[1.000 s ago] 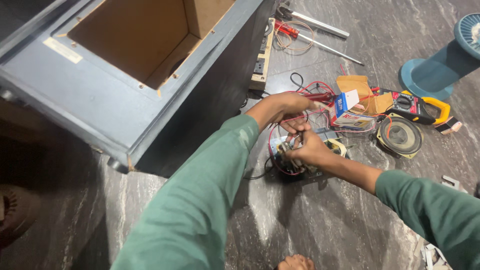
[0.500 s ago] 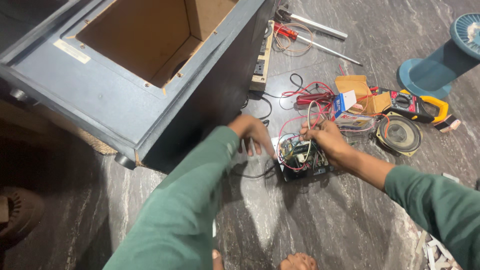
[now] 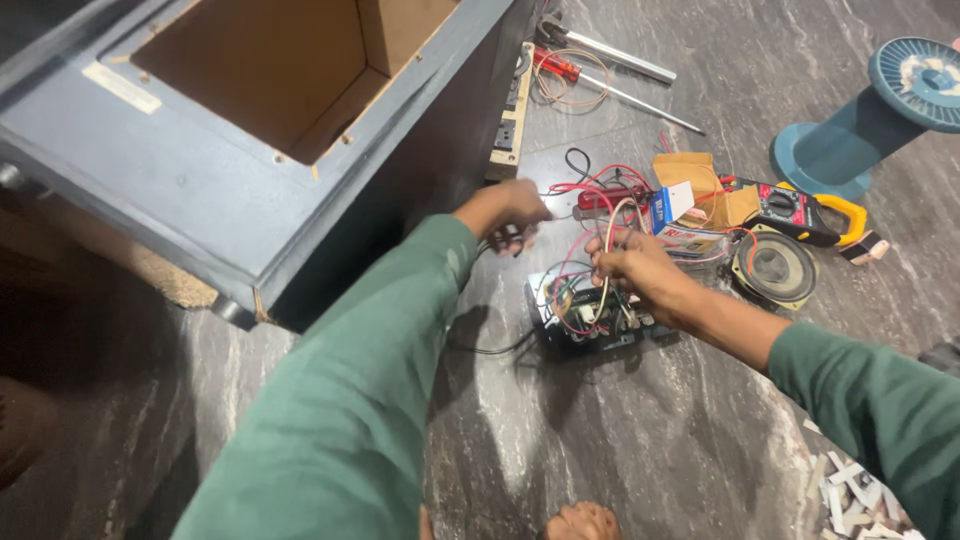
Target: The person connects wires to a speaker driver and an amplifier module while sitting on the floor. They then place the amplifier into a speaker enclosure, route the wires, and connect the speaker driver to the amplifier terminals.
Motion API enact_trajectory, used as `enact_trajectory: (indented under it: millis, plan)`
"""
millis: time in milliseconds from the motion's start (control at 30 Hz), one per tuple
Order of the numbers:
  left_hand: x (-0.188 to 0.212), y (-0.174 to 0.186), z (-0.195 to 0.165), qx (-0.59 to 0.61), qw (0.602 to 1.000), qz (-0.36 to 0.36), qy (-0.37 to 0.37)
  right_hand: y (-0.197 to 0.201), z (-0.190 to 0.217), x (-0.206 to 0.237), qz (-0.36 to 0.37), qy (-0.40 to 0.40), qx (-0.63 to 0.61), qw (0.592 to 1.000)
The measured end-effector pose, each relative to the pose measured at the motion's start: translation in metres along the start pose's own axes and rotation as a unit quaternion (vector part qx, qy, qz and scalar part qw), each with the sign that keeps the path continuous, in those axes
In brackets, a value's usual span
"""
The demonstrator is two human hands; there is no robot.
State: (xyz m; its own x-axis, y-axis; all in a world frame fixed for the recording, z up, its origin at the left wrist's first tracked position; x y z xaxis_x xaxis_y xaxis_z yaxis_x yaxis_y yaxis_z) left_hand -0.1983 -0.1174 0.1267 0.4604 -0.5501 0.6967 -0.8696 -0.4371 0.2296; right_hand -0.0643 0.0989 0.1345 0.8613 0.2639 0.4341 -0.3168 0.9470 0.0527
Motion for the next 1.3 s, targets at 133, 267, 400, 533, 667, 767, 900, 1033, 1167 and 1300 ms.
enact_trajectory:
  millis: [133, 267, 400, 533, 667, 767, 900, 1033, 1167, 1300]
  plan:
    - [0.007, -0.035, -0.001, -0.009, 0.984, 0.126, 0.124, -0.004, 0.014, 0.008, 0.002, 0.083, 0.252, 0.964]
    - [-0.021, -0.063, -0.004, 0.091, 0.975, 0.146, 0.140, -0.015, 0.029, 0.015, -0.017, 0.129, 0.426, 0.896]
    - [-0.068, -0.050, 0.003, 0.179, 0.958, 0.141, 0.176, -0.018, 0.041, 0.017, -0.052, 0.091, 0.510, 0.854]
    - [-0.107, -0.034, 0.014, 0.279, 0.956, 0.018, 0.083, -0.019, 0.041, 0.015, -0.064, 0.031, 0.524, 0.849]
    - [-0.110, -0.012, -0.019, 0.302, 0.951, -0.046, -0.041, -0.015, 0.029, 0.013, -0.082, 0.094, 0.395, 0.910]
    - [-0.086, 0.011, -0.065, 0.266, 0.963, -0.026, -0.023, -0.006, 0.016, 0.013, -0.087, 0.147, 0.368, 0.914]
    - [-0.039, 0.007, -0.104, 0.247, 0.964, -0.007, -0.095, -0.001, 0.006, 0.001, -0.116, 0.170, 0.253, 0.945]
    - [-0.006, -0.001, -0.130, 0.258, 0.959, 0.040, -0.113, -0.003, 0.008, -0.008, -0.055, 0.149, 0.033, 0.987]
    - [0.008, -0.005, -0.128, 0.257, 0.954, 0.051, -0.148, 0.001, 0.017, -0.004, 0.001, 0.051, -0.101, 0.994]
    - [0.017, -0.002, -0.115, 0.260, 0.949, -0.005, -0.176, 0.005, 0.028, 0.000, 0.037, 0.055, -0.165, 0.984]
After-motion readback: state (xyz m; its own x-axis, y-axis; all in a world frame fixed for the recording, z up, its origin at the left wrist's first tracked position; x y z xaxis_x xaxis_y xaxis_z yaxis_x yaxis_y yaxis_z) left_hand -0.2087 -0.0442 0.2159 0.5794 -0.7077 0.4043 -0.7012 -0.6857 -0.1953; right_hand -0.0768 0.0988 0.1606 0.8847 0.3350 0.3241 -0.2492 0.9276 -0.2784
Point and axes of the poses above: each hand's wrist, its own x-axis away from the middle knuckle, its own y-axis out of the back of the hand, z = x × y, the point moved 1 cm from there along -x, towards the middle knuckle, and after that the axes turned 10 degrees about z, right-handed, at the moved point
